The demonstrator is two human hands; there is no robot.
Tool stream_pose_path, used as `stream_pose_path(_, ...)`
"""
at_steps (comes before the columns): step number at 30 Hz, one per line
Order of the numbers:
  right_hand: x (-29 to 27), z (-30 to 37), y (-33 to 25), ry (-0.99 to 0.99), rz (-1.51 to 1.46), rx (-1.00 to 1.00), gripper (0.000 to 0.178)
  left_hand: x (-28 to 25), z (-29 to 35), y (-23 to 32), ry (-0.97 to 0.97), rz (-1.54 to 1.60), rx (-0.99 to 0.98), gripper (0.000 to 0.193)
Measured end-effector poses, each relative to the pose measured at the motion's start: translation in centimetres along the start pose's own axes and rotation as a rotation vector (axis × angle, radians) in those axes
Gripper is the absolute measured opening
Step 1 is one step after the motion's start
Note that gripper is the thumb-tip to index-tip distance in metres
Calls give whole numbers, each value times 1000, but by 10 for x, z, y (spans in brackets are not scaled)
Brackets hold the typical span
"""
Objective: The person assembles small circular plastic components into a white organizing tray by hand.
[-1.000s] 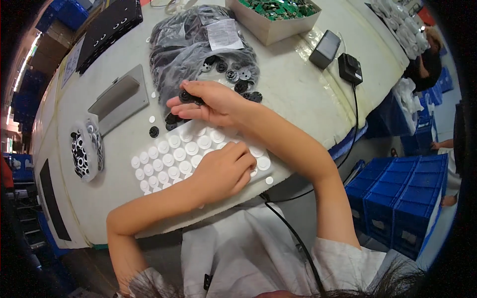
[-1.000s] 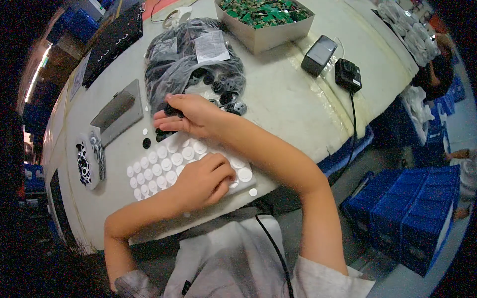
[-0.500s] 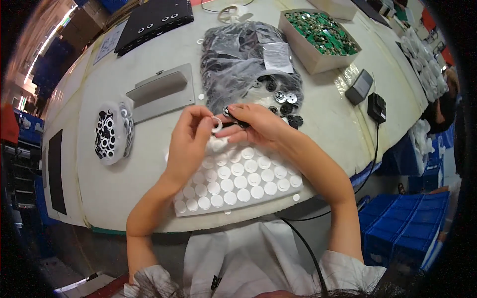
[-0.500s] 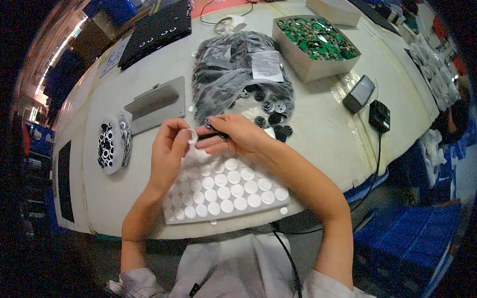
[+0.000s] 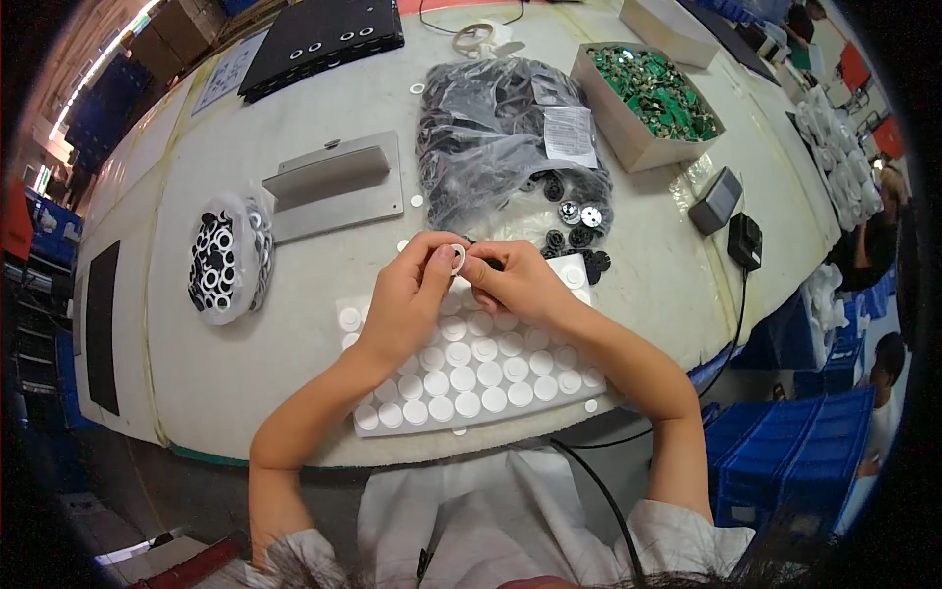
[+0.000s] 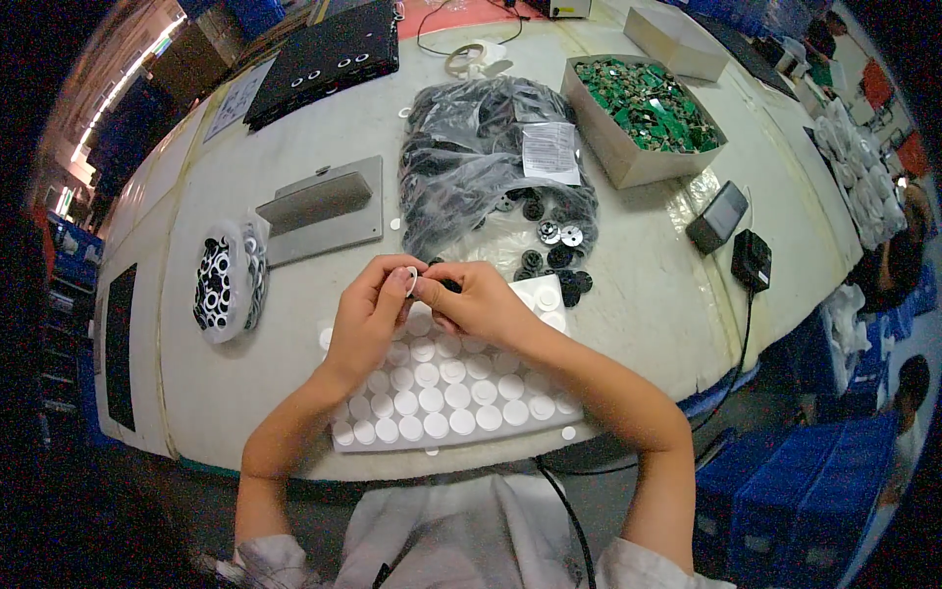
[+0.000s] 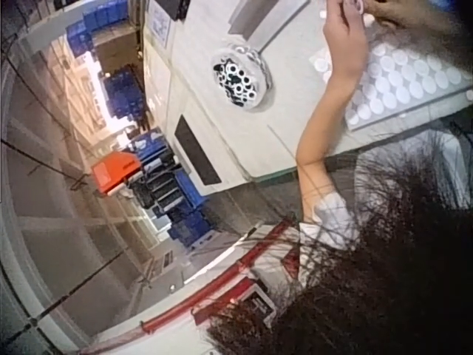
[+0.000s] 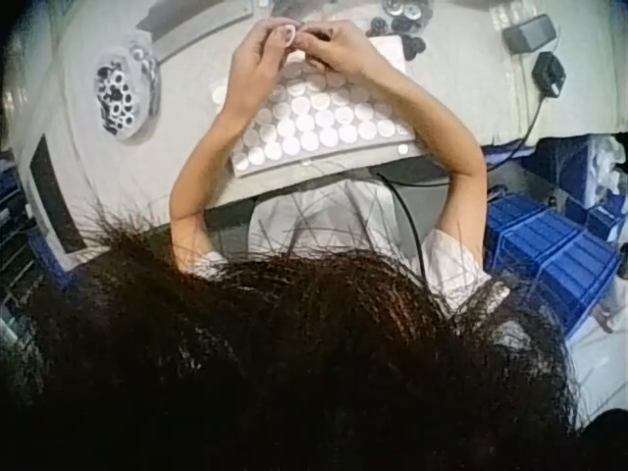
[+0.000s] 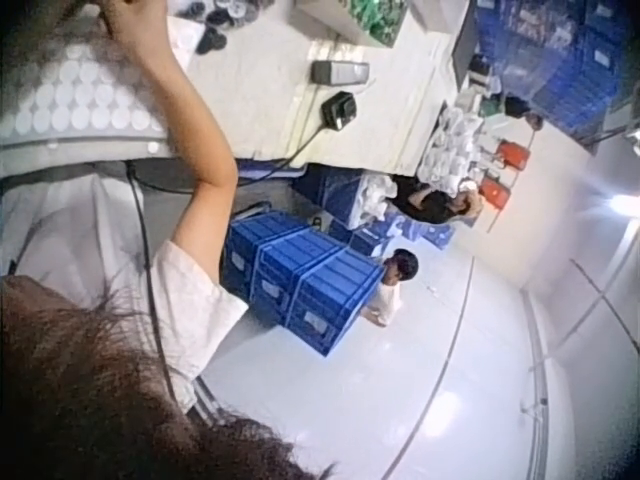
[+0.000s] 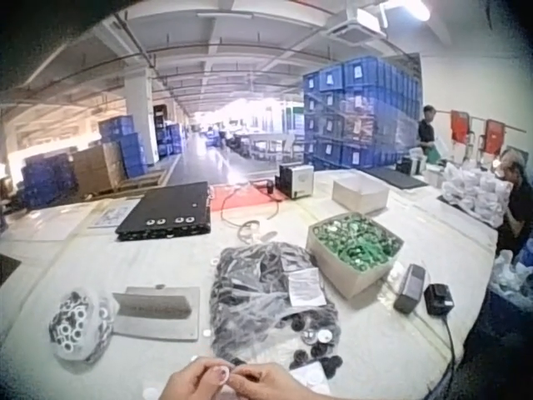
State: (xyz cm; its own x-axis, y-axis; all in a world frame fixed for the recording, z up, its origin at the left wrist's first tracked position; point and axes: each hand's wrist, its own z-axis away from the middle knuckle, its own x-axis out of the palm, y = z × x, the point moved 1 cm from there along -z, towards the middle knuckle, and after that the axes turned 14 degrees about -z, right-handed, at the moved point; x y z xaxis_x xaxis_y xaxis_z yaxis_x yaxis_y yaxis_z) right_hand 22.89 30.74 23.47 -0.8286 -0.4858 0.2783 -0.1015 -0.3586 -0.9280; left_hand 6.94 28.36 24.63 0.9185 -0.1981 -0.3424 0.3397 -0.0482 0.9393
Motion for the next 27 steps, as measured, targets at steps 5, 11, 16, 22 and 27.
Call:
stream_pose_path(5, -5, -4, 9, -74, -197, -124, 28, -1, -1, 3, 47, -62, -20, 24)
stream_pose_path(11, 4, -1, 6, 37, 96, -350, 24, 3, 3, -1, 75, -156, 102, 27)
stream_pose_path(16, -1, 3, 5, 87, 55, -331, 24, 5, 5, -1, 34, -176, 125, 27)
stream_pose_path(22, 3, 7, 2, 143, 203, -356, 28, 6, 7, 5, 57, -223, 117, 25)
stream_pose_path(27, 1, 3, 5, 148, 180, -374, 30, 7, 6, 8, 83, -68, 89, 23)
